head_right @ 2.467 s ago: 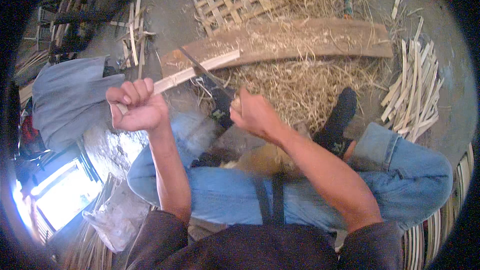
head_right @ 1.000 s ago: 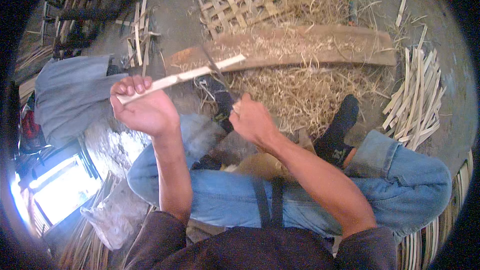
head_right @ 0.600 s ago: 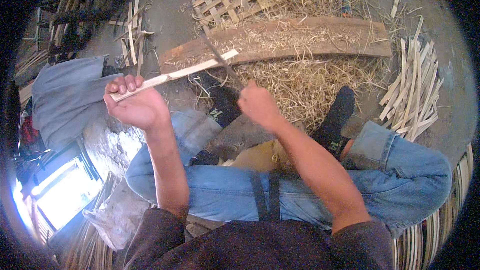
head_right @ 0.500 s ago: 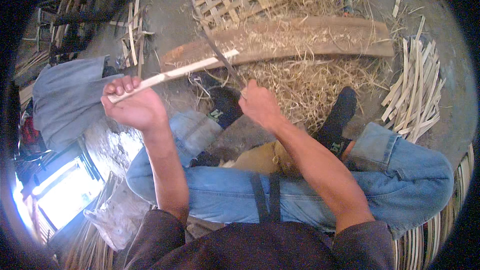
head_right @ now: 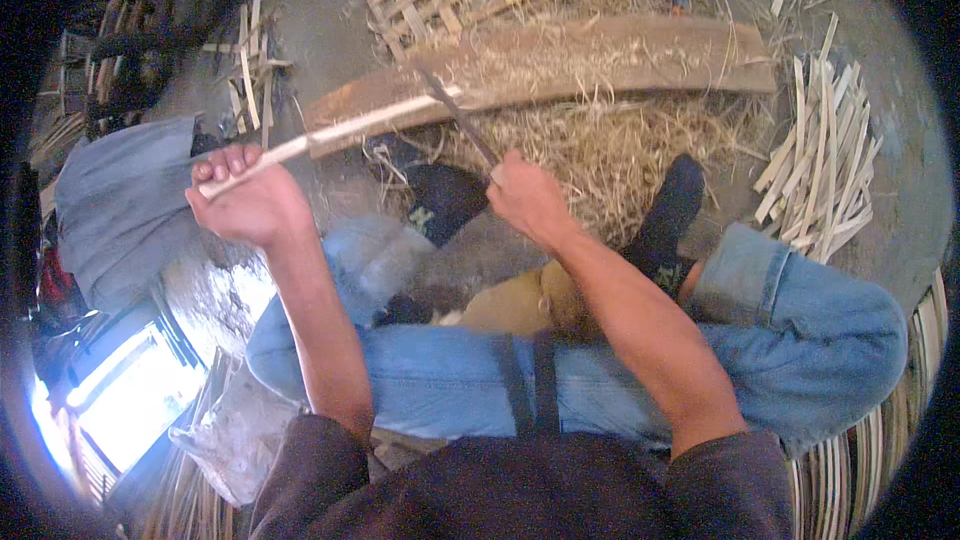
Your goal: The person sits on the floor and uses a knife to shave and shape thin wooden sticks. They repeatedly hold the stick in one hand and scrape along its length with the knife in the other, producing wood shavings. Finished sticks are placed aside on the floor.
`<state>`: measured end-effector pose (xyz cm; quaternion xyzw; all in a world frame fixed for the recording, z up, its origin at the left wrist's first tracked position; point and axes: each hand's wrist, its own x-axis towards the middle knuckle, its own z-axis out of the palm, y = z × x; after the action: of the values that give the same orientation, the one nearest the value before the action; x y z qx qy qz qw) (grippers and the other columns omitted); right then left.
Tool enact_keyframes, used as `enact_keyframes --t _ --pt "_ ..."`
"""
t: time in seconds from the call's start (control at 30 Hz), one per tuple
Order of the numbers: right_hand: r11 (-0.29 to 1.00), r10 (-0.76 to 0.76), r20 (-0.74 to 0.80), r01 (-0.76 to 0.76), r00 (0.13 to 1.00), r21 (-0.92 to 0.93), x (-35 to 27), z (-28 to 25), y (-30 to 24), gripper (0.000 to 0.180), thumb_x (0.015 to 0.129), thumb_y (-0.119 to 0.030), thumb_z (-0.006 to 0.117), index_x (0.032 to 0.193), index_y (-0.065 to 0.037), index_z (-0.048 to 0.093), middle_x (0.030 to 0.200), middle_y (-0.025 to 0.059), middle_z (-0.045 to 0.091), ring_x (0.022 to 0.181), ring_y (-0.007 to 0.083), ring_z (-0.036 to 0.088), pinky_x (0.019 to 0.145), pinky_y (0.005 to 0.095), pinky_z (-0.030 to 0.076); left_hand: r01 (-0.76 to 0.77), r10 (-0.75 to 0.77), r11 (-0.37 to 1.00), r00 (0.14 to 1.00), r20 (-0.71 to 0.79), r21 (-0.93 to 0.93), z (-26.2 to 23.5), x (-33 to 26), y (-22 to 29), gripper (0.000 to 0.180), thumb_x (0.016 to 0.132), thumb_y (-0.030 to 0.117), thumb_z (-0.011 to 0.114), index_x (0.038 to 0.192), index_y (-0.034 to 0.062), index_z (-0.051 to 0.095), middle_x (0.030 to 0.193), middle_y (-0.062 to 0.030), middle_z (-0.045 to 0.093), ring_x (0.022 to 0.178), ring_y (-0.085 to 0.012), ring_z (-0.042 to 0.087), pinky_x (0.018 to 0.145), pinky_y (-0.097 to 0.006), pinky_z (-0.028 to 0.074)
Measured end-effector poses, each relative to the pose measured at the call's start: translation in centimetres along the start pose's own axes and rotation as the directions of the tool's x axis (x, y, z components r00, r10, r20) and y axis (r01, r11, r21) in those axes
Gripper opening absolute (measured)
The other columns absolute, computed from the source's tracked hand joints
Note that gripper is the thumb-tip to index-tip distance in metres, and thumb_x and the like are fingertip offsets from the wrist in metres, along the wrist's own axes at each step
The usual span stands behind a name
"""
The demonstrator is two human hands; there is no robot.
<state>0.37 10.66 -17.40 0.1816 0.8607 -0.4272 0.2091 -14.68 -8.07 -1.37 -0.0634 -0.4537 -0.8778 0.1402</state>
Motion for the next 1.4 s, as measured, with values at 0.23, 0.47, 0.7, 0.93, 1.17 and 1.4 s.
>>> enact_keyframes --t 0.23,0.47,0.7,0.93,1.17,1.4 --pt "0.995 -0.039 -0.012 0.038 0.999 -0.095 -0.4 -0.3 2.1 0.030 0.083 -0.020 0.058 0.098 0.004 0.047 0.081 0.0268 0.063 0.078 0.0430 0.063 0.071 0.0513 0.051 -0.172 0.170 0.977 0.985 0.027 0.124 0.2 -0.7 -2.7 0.065 0.083 0.077 0.040 0.080 0.0122 0.044 0.068 0.0013 0.038 0.062 -0.0101 0.038 0.058 -0.026 0.034" --pt "0.987 -0.140 -0.124 0.127 0.982 -0.101 -0.8 0.9 1.8 0.028 0.083 -0.018 0.056 0.096 0.005 0.044 0.077 0.0244 0.062 0.072 0.0445 0.061 0.067 0.0499 0.050 -0.079 0.076 0.997 0.988 0.137 0.012 -0.6 -0.9 -2.6 0.073 0.078 0.084 0.037 0.067 0.0118 0.032 0.051 0.0019 0.023 0.046 -0.0091 0.019 0.044 -0.027 0.013" --pt "0.870 -0.407 -0.047 0.403 0.912 0.283 -4.2 -1.6 -8.5 0.034 0.084 -0.018 0.062 0.105 0.003 0.048 0.077 0.0230 0.063 0.074 0.0412 0.064 0.067 0.0463 0.051 -0.070 0.061 0.997 0.960 0.275 0.022 0.4 -1.7 -2.8 0.076 0.074 0.087 0.038 0.063 0.0115 0.028 0.049 0.0030 0.021 0.046 -0.0087 0.014 0.046 -0.029 0.010" --pt "0.939 -0.266 0.101 0.234 0.959 0.252 -2.8 -2.9 -7.4 0.037 0.079 -0.019 0.063 0.103 0.008 0.053 0.081 0.0285 0.063 0.078 0.0423 0.064 0.073 0.0456 0.051 -0.076 0.066 0.997 0.968 0.241 0.032 0.5 -1.5 -2.5 0.076 0.073 0.087 0.040 0.063 0.0126 0.027 0.049 0.0035 0.020 0.046 -0.0080 0.013 0.046 -0.029 0.009" --pt "0.946 -0.184 0.049 0.163 0.982 0.279 -1.6 -2.2 -4.7 0.037 0.078 -0.017 0.059 0.102 0.010 0.053 0.080 0.0290 0.063 0.078 0.0435 0.064 0.074 0.0472 0.051 -0.074 0.069 0.997 0.950 0.305 0.003 1.2 -2.5 -3.0 0.076 0.073 0.086 0.041 0.063 0.0123 0.028 0.048 0.0034 0.021 0.045 -0.0081 0.014 0.046 -0.029 0.009" --pt "0.981 -0.126 0.067 0.114 0.990 0.158 0.8 -3.0 -2.6 0.036 0.077 -0.018 0.058 0.097 0.012 0.051 0.080 0.0311 0.062 0.080 0.0456 0.063 0.074 0.0496 0.051 -0.062 0.068 0.998 0.938 0.339 -0.028 2.2 -2.1 -3.3 0.074 0.074 0.084 0.043 0.064 0.0118 0.030 0.049 0.0033 0.023 0.047 -0.0082 0.014 0.047 -0.029 0.011"
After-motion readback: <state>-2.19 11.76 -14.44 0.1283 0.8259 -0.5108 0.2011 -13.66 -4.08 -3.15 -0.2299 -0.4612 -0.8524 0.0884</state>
